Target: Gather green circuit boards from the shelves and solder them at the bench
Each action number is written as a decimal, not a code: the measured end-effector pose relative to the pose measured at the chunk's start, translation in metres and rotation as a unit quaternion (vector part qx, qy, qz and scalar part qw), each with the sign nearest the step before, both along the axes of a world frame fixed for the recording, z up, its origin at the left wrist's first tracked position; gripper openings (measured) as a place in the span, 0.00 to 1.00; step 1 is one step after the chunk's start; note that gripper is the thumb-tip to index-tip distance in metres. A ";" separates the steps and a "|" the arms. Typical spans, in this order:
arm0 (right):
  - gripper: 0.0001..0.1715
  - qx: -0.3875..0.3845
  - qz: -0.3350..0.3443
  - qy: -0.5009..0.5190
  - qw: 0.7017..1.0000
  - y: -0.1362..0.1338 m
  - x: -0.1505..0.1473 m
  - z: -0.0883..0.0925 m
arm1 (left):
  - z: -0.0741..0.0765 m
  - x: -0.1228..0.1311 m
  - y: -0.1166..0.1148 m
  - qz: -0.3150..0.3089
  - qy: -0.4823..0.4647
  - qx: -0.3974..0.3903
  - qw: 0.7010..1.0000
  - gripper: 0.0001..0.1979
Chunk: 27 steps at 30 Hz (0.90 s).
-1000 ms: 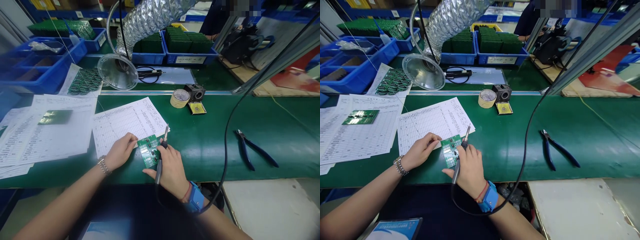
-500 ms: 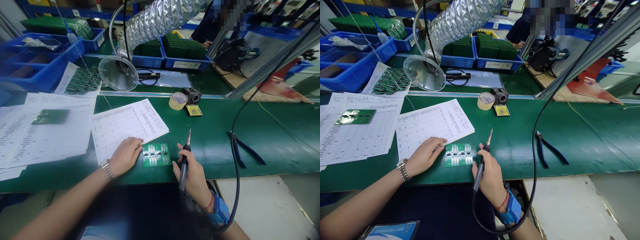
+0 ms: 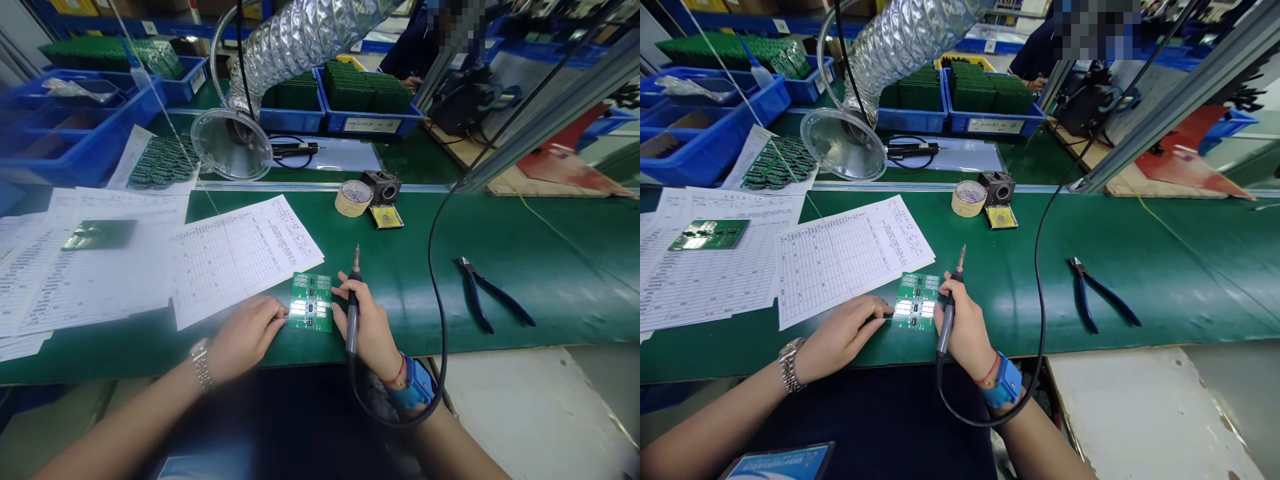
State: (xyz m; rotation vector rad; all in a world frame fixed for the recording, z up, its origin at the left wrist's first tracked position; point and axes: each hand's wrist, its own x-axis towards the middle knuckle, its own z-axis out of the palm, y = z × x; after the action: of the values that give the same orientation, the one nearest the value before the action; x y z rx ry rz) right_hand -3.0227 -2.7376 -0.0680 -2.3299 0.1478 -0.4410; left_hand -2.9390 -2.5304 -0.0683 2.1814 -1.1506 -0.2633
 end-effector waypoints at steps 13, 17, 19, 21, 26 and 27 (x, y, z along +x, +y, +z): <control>0.16 -0.034 0.056 -0.130 0.989 -0.021 -0.007 0.011 | 0.019 0.043 0.004 0.063 -0.077 -0.035 0.994 0.09; 0.17 -0.048 0.078 -0.204 0.975 -0.018 -0.002 0.021 | 0.026 0.062 -0.011 0.070 -0.096 -0.013 0.993 0.09; 0.15 -0.020 0.073 -0.228 0.971 -0.012 0.005 0.022 | 0.021 0.066 -0.020 0.058 -0.086 -0.014 0.994 0.09; 0.12 -0.004 0.080 -0.248 0.965 -0.006 0.011 0.021 | 0.013 0.069 -0.025 0.052 -0.064 -0.023 0.996 0.08; 0.10 -0.033 0.136 -0.268 0.953 0.002 0.021 0.012 | -0.004 0.072 -0.024 0.054 -0.021 -0.045 0.997 0.08; 0.10 -0.041 0.140 -0.270 0.952 0.003 0.022 0.011 | -0.005 0.073 -0.023 0.053 -0.016 -0.046 0.997 0.08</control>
State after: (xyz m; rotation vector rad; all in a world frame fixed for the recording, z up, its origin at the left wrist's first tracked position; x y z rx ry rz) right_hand -3.0007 -2.7350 -0.0573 -2.1749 -0.4647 -0.9276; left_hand -2.8662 -2.5530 -0.0734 2.1646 -1.0385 -0.1285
